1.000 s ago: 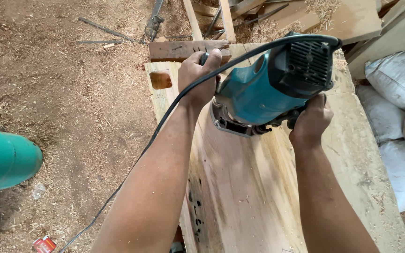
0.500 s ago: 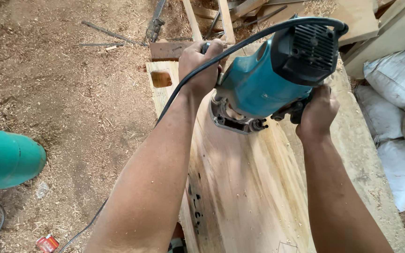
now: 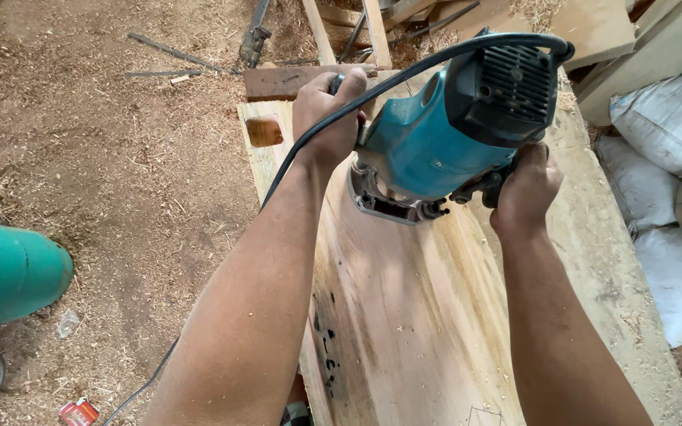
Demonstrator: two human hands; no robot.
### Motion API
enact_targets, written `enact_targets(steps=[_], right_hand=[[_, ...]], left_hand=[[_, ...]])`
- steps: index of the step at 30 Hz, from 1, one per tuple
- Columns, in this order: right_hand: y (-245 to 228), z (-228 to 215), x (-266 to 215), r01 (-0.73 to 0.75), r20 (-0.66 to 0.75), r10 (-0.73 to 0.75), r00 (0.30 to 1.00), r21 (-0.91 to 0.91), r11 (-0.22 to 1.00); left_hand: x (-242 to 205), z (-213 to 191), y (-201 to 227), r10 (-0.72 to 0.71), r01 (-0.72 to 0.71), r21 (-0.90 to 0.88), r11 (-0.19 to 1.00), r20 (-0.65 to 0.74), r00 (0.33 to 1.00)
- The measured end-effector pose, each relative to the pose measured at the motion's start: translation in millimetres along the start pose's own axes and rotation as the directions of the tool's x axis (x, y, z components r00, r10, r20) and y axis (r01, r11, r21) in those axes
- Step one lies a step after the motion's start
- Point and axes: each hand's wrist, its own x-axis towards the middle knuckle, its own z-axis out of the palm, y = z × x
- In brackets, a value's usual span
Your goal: The person uses a handheld electric router to shape the edge of a large wooden plank. They guide the tool steadily along the wood's edge, creating a smooth profile while wood shavings accumulate on the surface.
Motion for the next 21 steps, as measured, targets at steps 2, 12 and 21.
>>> enact_targets(steps=[2, 12, 21], right_hand=[[5.8, -1.7, 1.1, 0.0, -0.027, 0.0, 1.0, -0.01, 1.0], [11.7, -8.0, 2.6, 0.068, 0.023, -0.068, 0.997, -0.004, 0.998], [-20.1, 0.0, -5.5, 0.02, 0.055, -0.019, 0.998, -0.014, 1.0]], left_hand=[[0.7, -1.0, -4.2, 0.012, -0.012, 0.032, 0.999, 0.005, 1.0], [-2.7, -2.3, -1.7, 0.045, -0.045, 0.05, 0.998, -0.002, 0.999], [-2.1, -0.7, 18.5, 0.015, -0.015, 0.025, 1.0, 0.028, 1.0]])
